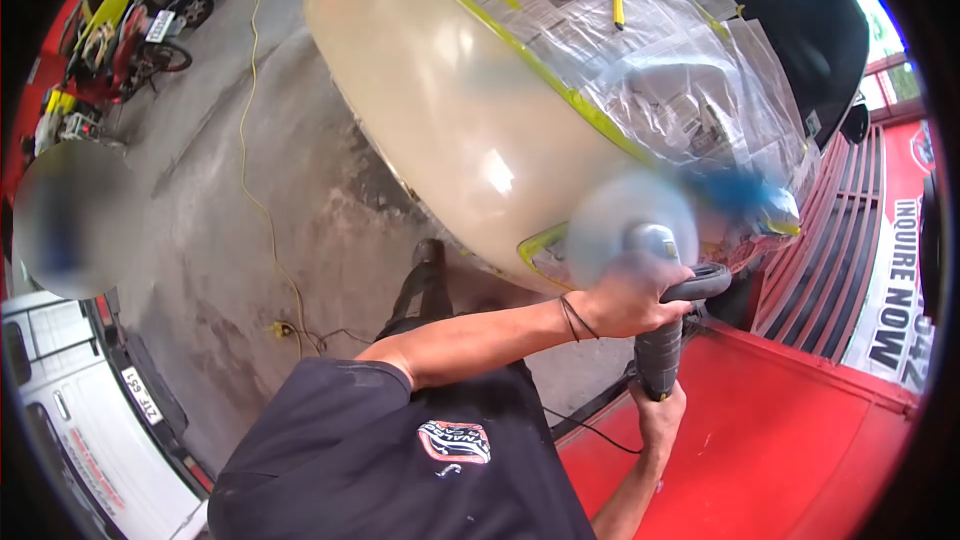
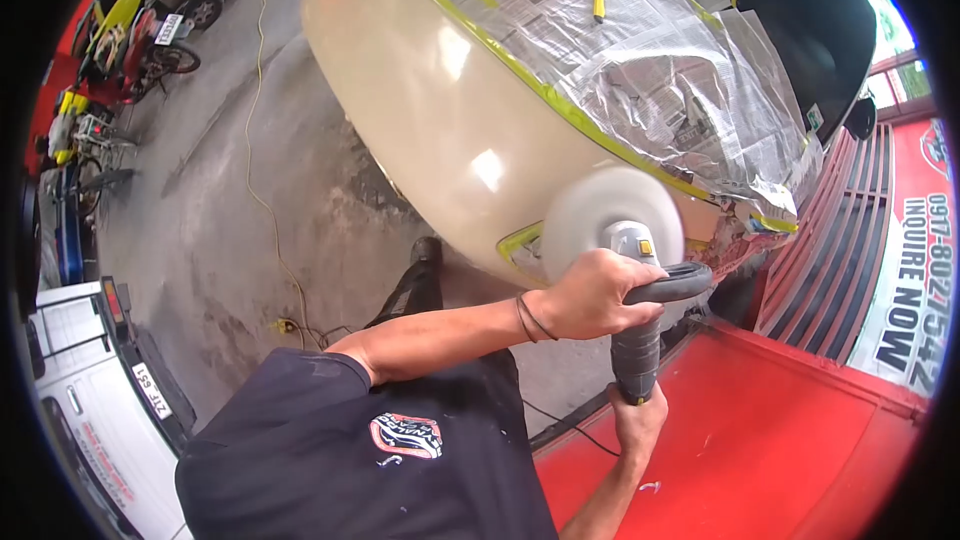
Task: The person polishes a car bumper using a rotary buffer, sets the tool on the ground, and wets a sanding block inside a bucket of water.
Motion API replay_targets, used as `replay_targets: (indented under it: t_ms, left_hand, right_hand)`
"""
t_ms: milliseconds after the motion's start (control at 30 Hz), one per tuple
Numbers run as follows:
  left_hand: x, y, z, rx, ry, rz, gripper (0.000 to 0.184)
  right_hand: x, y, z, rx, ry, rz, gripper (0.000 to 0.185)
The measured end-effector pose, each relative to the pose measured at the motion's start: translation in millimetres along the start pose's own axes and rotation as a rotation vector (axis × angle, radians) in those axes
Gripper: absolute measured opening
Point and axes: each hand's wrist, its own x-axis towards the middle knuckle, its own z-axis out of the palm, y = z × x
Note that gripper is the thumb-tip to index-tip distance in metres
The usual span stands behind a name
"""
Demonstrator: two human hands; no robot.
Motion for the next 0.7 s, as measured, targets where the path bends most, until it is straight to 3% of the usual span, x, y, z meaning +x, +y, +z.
replay_targets:
  t_ms: [167, 333, 467, 600, 700]
  left_hand:
    - [-24.8, -2.3, -33.1, -0.016, 0.12, -0.005, 0.042]
    - [-103.9, -8.3, -108.9, -0.022, 0.318, -0.311, 0.04]
    - [-156.3, -35.8, -132.0, -0.118, 0.509, -0.491, 0.039]
    - [-162.1, -35.9, -122.9, 0.012, 0.651, -0.456, 0.039]
    - [-129.3, -34.1, -101.5, 0.073, 0.719, -0.375, 0.042]
  right_hand:
    - [3.8, -28.7, 13.0, -0.102, -0.016, -0.098, 0.037]
    - [17.0, -86.0, 73.8, -0.511, -0.169, -0.263, 0.044]
    - [45.5, -114.1, 112.4, -0.622, -0.292, -0.373, 0.046]
    - [86.2, -135.7, 112.0, -0.815, -0.369, -0.597, 0.052]
    - [116.8, -141.6, 84.4, -0.849, -0.282, -0.743, 0.055]
